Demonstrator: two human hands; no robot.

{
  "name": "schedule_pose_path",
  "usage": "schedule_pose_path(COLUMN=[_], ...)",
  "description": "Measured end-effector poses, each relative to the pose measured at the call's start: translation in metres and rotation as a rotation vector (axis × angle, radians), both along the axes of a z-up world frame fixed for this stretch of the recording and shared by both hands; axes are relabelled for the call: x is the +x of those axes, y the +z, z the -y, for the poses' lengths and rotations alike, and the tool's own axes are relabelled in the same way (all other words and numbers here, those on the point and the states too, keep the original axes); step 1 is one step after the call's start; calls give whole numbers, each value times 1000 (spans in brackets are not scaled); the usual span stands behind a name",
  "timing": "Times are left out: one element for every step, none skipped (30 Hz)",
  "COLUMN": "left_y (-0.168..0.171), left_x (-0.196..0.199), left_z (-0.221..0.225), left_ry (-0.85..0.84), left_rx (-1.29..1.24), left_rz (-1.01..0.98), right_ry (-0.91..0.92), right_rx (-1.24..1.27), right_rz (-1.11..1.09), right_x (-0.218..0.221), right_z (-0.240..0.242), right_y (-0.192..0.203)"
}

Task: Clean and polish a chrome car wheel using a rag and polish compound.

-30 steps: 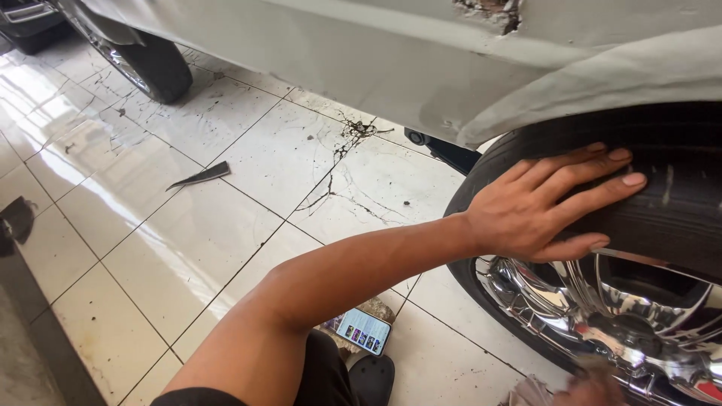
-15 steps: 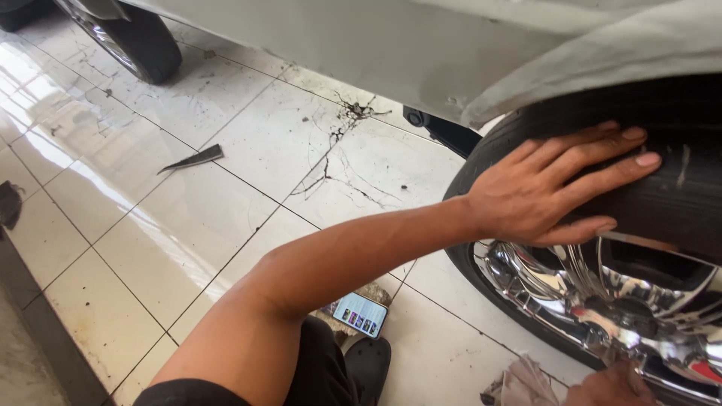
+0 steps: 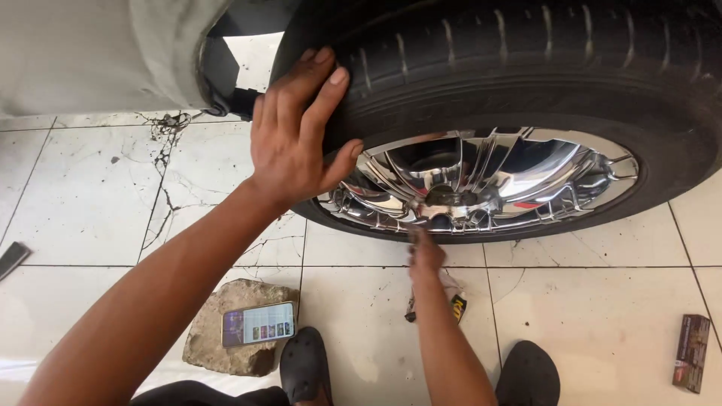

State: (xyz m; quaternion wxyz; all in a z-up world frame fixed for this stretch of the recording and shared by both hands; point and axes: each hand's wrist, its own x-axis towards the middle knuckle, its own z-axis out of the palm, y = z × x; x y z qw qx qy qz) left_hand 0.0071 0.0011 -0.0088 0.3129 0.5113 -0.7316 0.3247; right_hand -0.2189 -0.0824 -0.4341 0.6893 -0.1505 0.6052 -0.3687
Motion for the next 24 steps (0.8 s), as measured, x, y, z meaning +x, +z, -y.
schedule_pose_path(left_y=[1,1,2,3,4,5,3,2,1,0,1,3,4,5,5,5,5,4,4,2,2,1,1,0], left_x=[2,1,2,3,3,3,0,-1,-2,-4,-4,-4,-4,-5,-5,-5,-5,-5,-5,-4,-2,-1,-1,-1], left_z=[-4,-6,-7,-7,-4,-1,0,1,0,-1,1,2,0,0,-2,-4,-5,-6,-6,-6,-4,-3,-3,-3], left_ry=[34,40,41,42,26,22,26,19,19,19,13,11,14,12,20,28,32,42,51,52,49,45,46,46], left_rx=[-30,-27,-31,-34,-32,-40,-44,-39,-51,-64,-71,-88,-97,-96,-88,-80,-79,-54,-30,-30,-28,-27,-26,-41], left_rz=[27,29,26,23,30,36,29,24,19,13,16,26,34,36,27,17,16,14,13,13,13,12,7,7], right_ry=[-61,-54,-34,-12,-27,-82,-126,-129,-70,-14,-22,176,376,374,352,330,333,282,227,228,126,24,25,202], right_rx=[-140,-138,-240,-343,-335,-405,-476,-469,-475,-477,-483,-184,123,123,137,152,152,51,-52,-52,-129,-205,-204,-146], right_rz=[-204,-201,-467,-733,-729,-753,-787,-794,-557,-318,-316,-176,-31,-29,-23,-17,-19,-118,-215,-215,-163,-110,-115,-134], right_x=[-13,-27,-37,-49,-49,-50,-58,-53,-50,-47,-30,-12,6,8,11,14,9,4,-1,-6,-10,-14,-11,-8], right_z=[6,5,3,2,4,7,8,13,15,17,14,10,1,-2,-3,-4,-1,2,7,10,15,20,19,17], right_y=[-13,20,52,83,85,87,89,58,28,-2,16,34,51,59,66,74,70,67,63,58,54,51,44,38])
